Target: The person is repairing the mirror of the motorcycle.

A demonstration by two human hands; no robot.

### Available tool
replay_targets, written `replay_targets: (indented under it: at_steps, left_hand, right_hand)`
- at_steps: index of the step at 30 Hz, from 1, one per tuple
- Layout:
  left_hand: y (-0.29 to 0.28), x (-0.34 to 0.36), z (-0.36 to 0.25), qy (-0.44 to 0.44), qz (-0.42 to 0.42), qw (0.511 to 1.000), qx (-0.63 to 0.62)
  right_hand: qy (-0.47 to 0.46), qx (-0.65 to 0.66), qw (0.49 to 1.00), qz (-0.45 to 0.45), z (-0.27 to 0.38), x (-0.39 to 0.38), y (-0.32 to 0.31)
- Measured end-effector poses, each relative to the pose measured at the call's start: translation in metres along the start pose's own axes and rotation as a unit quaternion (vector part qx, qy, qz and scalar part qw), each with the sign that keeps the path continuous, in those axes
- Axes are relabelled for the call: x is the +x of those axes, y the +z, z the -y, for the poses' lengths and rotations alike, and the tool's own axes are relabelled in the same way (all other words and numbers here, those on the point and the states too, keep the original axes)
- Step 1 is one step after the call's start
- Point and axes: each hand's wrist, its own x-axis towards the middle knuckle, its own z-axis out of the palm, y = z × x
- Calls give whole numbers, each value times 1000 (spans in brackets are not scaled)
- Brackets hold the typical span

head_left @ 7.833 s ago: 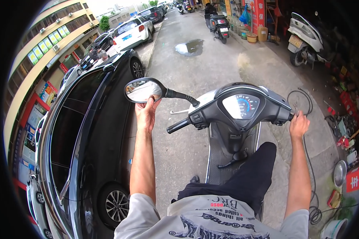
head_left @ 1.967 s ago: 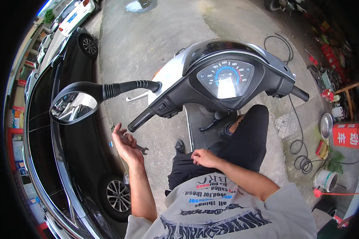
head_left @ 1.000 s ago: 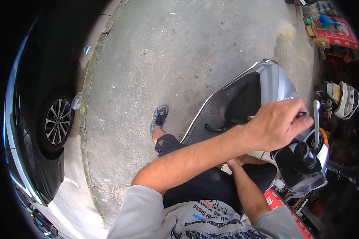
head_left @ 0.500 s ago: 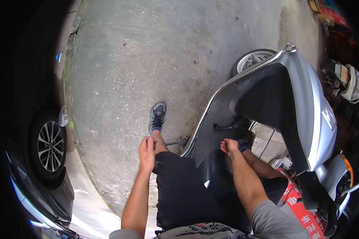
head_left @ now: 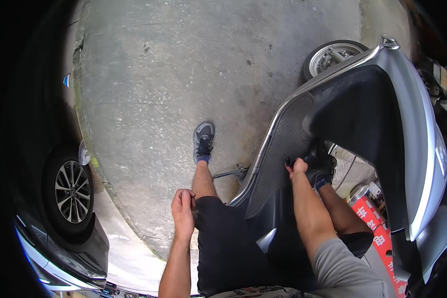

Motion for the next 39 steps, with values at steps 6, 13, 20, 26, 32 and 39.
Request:
replay_targets:
  at_steps: [6,13,20,26,32,39]
  left_hand:
    - [46,-23,-11,18,179,984,-3]
    - [80,-73,-45,91,243,965,-43]
    - [60,-136,-106,166,261,918,-250]
    - [76,-181,-109,173,284,837,-434]
    - [108,-242,-117,239,227,872,-361]
    - [152,-317,-112,302,242,891,-239]
  right_hand:
    - [22,90,975,203,-27,-141,-74]
    - [-124,-70,888,436,42,-345,-122]
    - [-356,-160,774,498,73,-422,-170]
    - [-429,-194,713,519,80,-430,-212]
    - [-481,-179,684,518,98,-429,-259]
    - [-647,-135,629,409,121,-405,-318]
